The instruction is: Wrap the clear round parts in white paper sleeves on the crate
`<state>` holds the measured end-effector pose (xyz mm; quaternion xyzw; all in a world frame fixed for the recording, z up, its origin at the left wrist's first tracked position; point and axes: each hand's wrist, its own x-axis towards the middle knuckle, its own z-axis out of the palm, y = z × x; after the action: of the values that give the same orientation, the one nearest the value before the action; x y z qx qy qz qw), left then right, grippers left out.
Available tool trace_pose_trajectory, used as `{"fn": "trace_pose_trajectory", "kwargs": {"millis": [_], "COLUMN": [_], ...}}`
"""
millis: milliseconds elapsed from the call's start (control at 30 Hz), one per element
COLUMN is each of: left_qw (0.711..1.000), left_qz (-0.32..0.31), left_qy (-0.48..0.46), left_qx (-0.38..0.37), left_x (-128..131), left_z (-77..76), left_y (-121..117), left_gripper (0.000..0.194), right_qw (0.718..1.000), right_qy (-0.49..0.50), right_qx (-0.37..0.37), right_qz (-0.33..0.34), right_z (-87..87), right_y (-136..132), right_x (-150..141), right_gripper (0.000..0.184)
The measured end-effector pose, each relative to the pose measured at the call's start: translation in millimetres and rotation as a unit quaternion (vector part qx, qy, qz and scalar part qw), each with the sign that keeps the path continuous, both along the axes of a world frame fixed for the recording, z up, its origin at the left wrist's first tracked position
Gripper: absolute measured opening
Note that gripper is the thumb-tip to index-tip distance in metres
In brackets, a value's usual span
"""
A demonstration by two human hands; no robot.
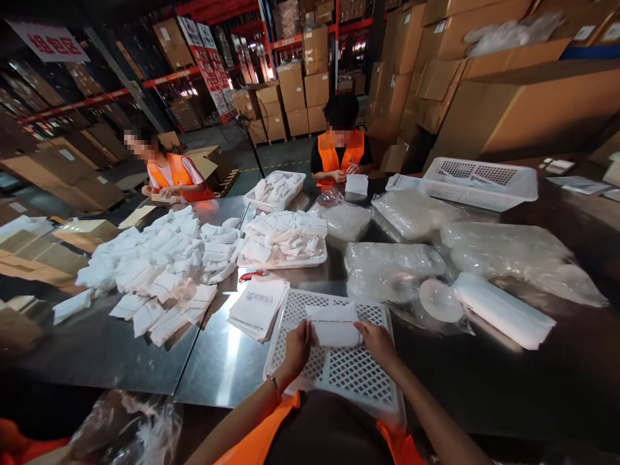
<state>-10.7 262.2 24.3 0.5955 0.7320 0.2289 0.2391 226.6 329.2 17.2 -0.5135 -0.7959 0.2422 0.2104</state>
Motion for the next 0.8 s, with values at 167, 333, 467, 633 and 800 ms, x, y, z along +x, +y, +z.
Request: {"fn": "trace_pose_trajectory", "kwargs": {"millis": [167,333,467,633,800], "left_qw": [0.999,0.997,0.990,0.956,0.991], "left_qz": [0.009,0.002,-0.025,-0.189,-0.100], "left_qy": [0.031,0.077,0.123,0.162,0.003], "left_qx": [-0.011,-0.012,0.057,0.156,0.091], "left_x": [3.0,-5.0,1.0,33.2,35.7], "left_z": [6.4,25.9,47.4,29.8,-2.3], "left_y": [8.3,15.1,22.4,35.7,35.0], "left_gripper": [0.038,0.034,0.033,0.045,0.055], "right_qw": [0.995,0.982,0.968,0.973,0.973], "right_qy": [-0.052,-0.142,-0.200,-0.114,0.162], "right_qx": [-0.075,-0.078,0.052,0.200,0.009], "right_qz": [-0.035,-0.096,-0.140,0.003,-0.166], "right_z": [5.2,23.7,38.3,12.6,-18.0], "right_y": [18.1,18.0,2.2,1.3,13.9], "right_x": [-7.5,-13.9,-35.1,-69.9,-59.8], "right_gripper": [0.048,0.041,0.035,0.048,0.082]}}
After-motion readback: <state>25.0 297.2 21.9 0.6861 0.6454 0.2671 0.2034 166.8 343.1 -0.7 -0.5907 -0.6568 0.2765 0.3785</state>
